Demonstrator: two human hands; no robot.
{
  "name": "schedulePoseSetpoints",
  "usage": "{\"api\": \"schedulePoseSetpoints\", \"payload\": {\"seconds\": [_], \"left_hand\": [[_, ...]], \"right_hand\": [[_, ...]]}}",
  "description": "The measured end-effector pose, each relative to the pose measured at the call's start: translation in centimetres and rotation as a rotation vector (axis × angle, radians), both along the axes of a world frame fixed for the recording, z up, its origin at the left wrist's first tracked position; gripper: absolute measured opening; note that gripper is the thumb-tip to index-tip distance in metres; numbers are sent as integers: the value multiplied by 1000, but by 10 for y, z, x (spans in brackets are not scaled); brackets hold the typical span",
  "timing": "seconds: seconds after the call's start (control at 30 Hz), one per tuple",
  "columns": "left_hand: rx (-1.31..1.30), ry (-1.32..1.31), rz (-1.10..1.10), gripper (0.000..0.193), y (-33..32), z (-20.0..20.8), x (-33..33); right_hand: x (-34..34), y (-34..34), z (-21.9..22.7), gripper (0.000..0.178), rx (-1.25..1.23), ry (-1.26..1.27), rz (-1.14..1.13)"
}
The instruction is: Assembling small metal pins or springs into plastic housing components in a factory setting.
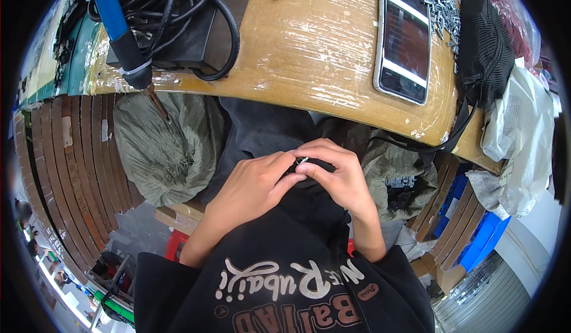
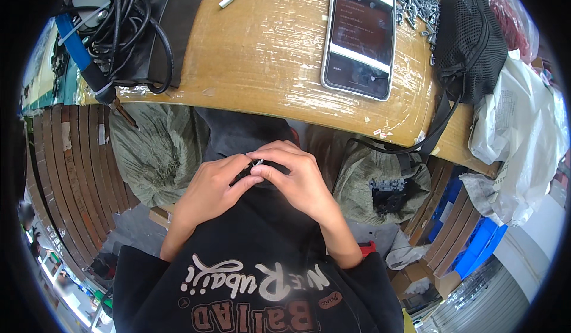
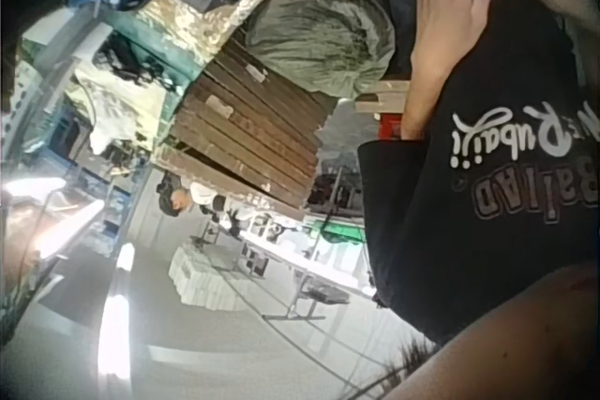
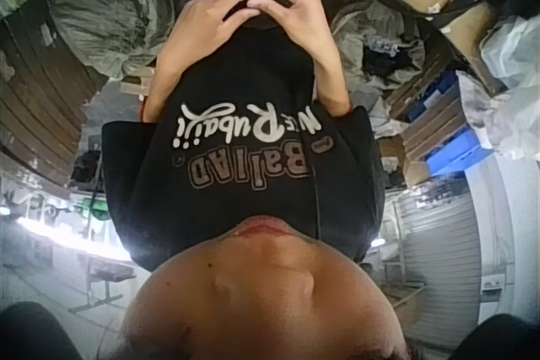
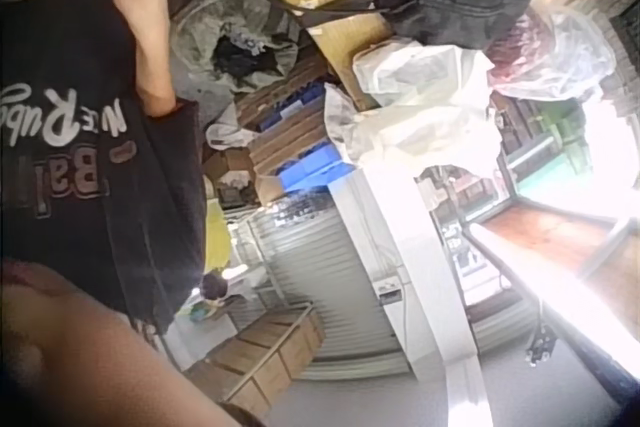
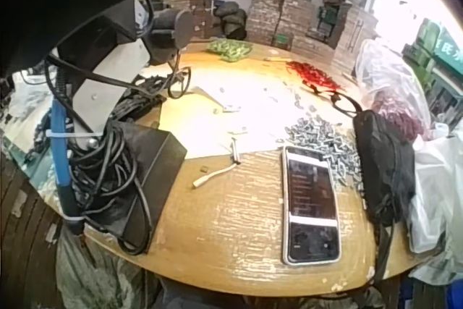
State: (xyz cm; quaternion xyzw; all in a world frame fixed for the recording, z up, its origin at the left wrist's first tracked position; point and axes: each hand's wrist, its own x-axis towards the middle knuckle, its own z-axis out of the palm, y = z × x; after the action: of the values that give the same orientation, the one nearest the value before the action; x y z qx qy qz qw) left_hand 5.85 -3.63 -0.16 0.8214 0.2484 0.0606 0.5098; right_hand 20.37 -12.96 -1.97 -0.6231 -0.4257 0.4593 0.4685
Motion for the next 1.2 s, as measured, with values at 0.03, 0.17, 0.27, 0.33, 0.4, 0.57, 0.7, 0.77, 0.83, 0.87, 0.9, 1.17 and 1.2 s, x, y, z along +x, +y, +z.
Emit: {"api": "schedulePoseSetpoints", "payload": {"seconds": [0.03, 0.17, 0.27, 0.33, 0.4, 0.57, 0.7, 0.77, 0.83, 0.87, 0.9, 1.17, 1.2], "left_hand": [[0, 41, -54, 22, 2, -4, -1], [-9, 102, -75, 21, 4, -27, -4], [-37, 97, 5, 19, -5, -39, -7], [-20, 119, 11, 19, -7, -50, -8], [-112, 121, -11, 18, -4, -54, -11], [-567, -139, -54, 24, 19, -74, -28], [-1472, -77, -175, 35, 15, -67, -29], [-1757, -195, -217, 35, 4, -77, -32], [-1864, -258, -166, 34, -9, -75, -33], [-1915, -325, -74, 33, -15, -73, -35], [-1964, -391, 19, 32, -17, -70, -36], [-1184, -336, 782, 15, 2, -45, -32], [-1185, -336, 787, 15, 4, -43, -34]], "right_hand": [[-2, 0, -5, 19, -37, 38, -34], [-15, -2, -32, 16, -72, 36, -120], [-20, -6, -43, 15, -96, 41, -150], [-21, -8, -55, 14, -140, 98, -151], [-21, -8, -56, 13, -139, 128, -159], [-12, 1, -28, 13, -58, 117, -74], [0, 12, -15, 13, 125, 177, 174], [0, 16, -17, 15, 181, 342, 342], [2, 21, -17, 15, 200, 342, 371], [2, 22, -17, 14, 221, 345, 402], [2, 21, -18, 14, 195, 369, 394], [-26, 25, -29, 25, -58, 275, 31], [-28, 26, -23, 27, -208, 478, 86]]}}
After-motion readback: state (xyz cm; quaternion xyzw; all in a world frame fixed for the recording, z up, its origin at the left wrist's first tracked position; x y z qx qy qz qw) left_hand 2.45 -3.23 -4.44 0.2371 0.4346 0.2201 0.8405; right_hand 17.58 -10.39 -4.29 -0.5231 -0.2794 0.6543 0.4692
